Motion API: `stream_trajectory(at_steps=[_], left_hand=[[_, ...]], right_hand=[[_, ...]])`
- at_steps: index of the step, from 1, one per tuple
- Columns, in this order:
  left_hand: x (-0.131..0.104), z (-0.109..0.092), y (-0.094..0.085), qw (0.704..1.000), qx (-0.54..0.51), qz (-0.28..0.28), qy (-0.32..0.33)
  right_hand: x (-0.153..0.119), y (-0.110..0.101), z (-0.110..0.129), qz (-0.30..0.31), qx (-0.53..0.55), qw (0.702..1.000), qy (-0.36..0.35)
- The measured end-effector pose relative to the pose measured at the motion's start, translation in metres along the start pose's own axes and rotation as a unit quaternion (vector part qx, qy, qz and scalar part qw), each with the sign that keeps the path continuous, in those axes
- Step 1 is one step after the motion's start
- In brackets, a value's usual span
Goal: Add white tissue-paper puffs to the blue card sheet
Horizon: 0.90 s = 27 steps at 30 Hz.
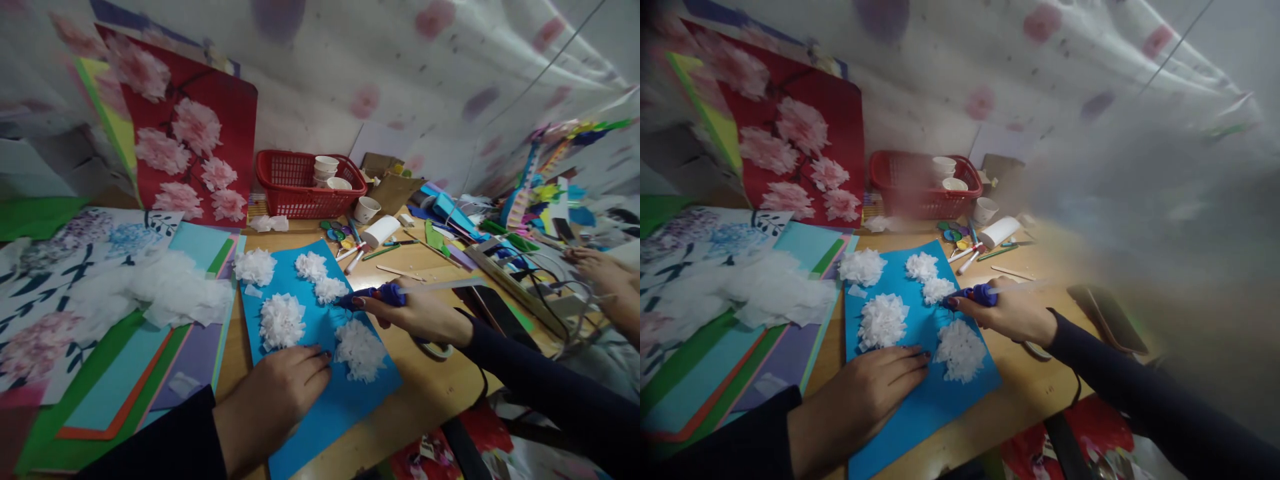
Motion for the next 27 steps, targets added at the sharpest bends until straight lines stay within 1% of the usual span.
stream_trajectory(at_steps=[3,7,13,16,21,25,27], left_hand=[[0.0,0.001,0.0,1.0,0.002,0.006,-0.004],[0.001,0.001,-0.001,1.0,0.007,0.011,-0.003],[-0.003,0.001,0.004,0.999,0.013,0.038,-0.004],[-0.004,0.001,0.005,0.999,0.015,0.037,-0.001],[-0.004,0.002,0.005,0.999,0.017,0.037,-0.003],[-0.003,0.001,0.004,0.999,0.017,0.036,0.005],[-0.003,0.001,0.003,0.999,0.016,0.034,0.005]], right_hand=[[0.0,0.0,-0.003,0.005,0.008,1.0,0.013],[-0.002,-0.001,-0.004,0.009,0.0,1.0,0.011],[-0.007,-0.016,-0.008,-0.014,-0.034,0.998,0.058],[-0.007,-0.019,-0.009,-0.024,-0.041,0.997,0.054],[-0.006,-0.015,-0.012,-0.021,-0.038,0.998,0.048],[-0.007,-0.019,-0.014,-0.044,-0.048,0.997,0.043],[-0.008,-0.02,-0.013,-0.046,-0.055,0.997,0.041]])
Point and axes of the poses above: each hand's wrist, its own x-axis towards the middle knuckle, its own y-axis out of the palm, z = x × y, the point moved 7 cm from there along x, towards the middle knuckle, and after that the axes turned 11 degrees about -z, right-handed, at the moved point
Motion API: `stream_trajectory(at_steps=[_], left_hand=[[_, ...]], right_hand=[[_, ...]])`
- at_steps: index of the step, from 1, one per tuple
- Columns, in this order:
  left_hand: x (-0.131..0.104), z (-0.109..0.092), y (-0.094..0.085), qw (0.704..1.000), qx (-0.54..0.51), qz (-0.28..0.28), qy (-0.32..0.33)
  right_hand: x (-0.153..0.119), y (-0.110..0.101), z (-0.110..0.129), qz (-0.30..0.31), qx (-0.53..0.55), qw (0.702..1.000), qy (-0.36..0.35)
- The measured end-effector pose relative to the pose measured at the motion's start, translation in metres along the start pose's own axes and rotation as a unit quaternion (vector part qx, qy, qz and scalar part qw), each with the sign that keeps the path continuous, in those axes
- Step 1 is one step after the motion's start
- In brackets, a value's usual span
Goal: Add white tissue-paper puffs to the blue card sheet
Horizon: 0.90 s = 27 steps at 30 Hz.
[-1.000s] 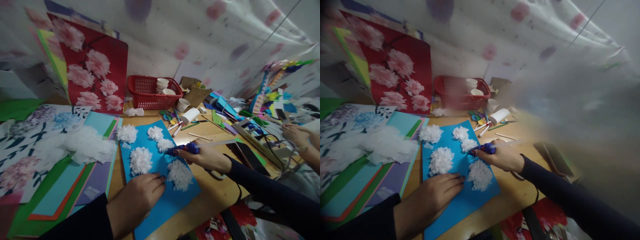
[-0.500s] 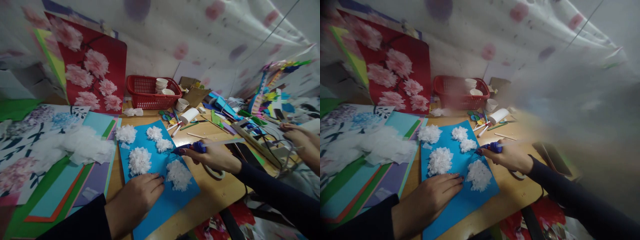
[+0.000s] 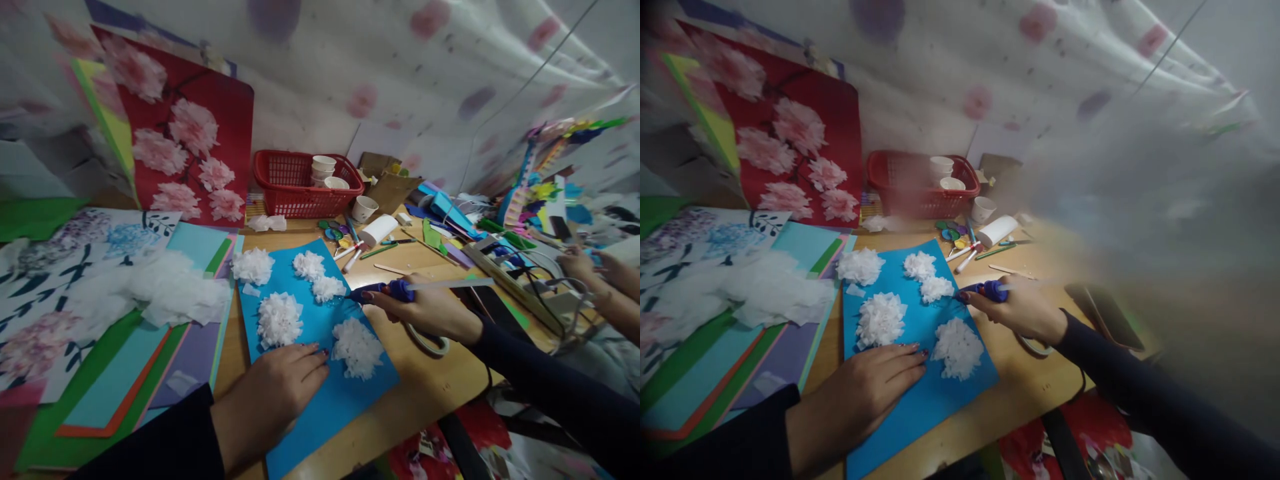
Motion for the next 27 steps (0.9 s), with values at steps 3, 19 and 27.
stream_trajectory(at_steps=[3,19,27], left_hand=[[-0.001,0.0,0.0,1.0,-0.003,0.005,-0.002],[-0.002,-0.006,0.003,0.999,0.038,0.018,-0.01],[-0.013,-0.029,0.022,0.987,0.135,0.089,0.014]], right_hand=[[-0.001,0.003,0.001,0.016,-0.012,1.0,0.011],[-0.007,-0.005,-0.027,-0.011,0.238,0.967,0.094],[-0.015,0.013,-0.022,0.044,0.316,0.942,0.105]])
Point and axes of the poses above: each hand's wrist, its own x-axis towards the middle knuckle, its own y-axis out of the palm, z = x × y, the point moved 7 cm from there along x, towards the middle knuckle, and after that the axes turned 11 degrees about -z, right-handed, at the moved point
